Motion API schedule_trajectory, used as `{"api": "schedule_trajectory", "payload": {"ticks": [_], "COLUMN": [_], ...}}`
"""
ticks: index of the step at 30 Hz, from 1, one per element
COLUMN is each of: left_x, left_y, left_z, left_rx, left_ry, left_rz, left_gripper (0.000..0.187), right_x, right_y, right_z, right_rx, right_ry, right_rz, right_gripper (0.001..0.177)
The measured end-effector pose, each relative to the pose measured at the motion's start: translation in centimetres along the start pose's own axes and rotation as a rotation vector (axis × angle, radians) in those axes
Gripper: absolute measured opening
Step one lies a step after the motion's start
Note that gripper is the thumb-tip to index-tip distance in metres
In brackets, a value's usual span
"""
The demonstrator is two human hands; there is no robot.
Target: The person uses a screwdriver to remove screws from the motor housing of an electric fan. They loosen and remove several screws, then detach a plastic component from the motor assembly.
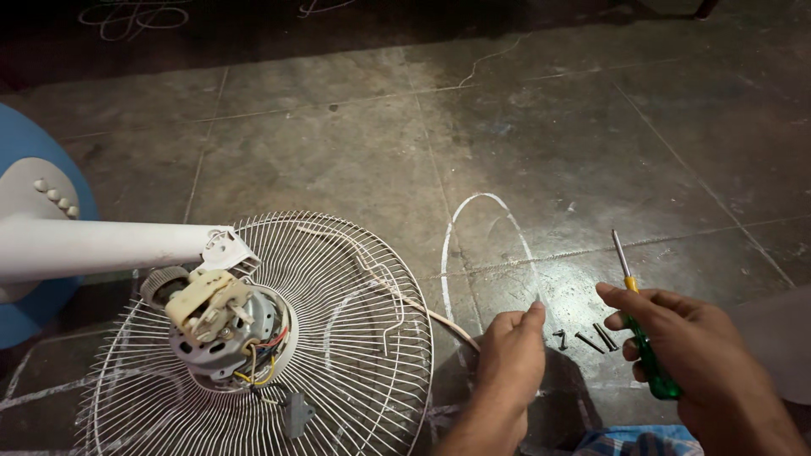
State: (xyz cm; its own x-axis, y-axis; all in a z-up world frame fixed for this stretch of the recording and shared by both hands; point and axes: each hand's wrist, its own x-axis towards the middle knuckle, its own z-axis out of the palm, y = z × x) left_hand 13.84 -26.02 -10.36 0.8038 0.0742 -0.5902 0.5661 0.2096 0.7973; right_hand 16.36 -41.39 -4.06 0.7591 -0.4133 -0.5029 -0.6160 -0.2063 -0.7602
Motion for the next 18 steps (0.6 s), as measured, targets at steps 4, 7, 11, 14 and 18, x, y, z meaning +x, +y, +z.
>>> {"api": "schedule_trajectory", "payload": {"ticks": [4, 7, 11, 14, 18], "left_x": [-0.8, -1.4, -1.6, -1.0, 0.1], "left_y": [1.1, 1.9, 2.6, 2.3, 1.1], "left_z": [0.1, -0.1, -0.2, -0.3, -0.6], "left_rx": [-0.004, 0.005, 0.017, 0.028, -0.096], "left_ry": [-0.035, -0.036, -0.084, -0.146, -0.175], "left_rz": [-0.002, -0.059, -0.151, -0.234, -0.174], "left_gripper": [0.049, 0.053, 0.061, 0.067, 0.067], "right_x": [-1.2, -1.8, -1.8, -1.3, -0.5], "right_y": [-0.9, -1.3, -1.5, -1.4, -0.5], "right_z": [0.3, 0.4, 0.4, 0.4, 0.1], "right_rx": [0.012, 0.011, -0.014, -0.044, -0.039], "right_ry": [0.028, 0.026, 0.028, 0.062, 0.030], "right_rz": [0.024, 0.030, 0.043, 0.072, 0.051], "right_gripper": [0.044, 0.046, 0.047, 0.050, 0.045]}}
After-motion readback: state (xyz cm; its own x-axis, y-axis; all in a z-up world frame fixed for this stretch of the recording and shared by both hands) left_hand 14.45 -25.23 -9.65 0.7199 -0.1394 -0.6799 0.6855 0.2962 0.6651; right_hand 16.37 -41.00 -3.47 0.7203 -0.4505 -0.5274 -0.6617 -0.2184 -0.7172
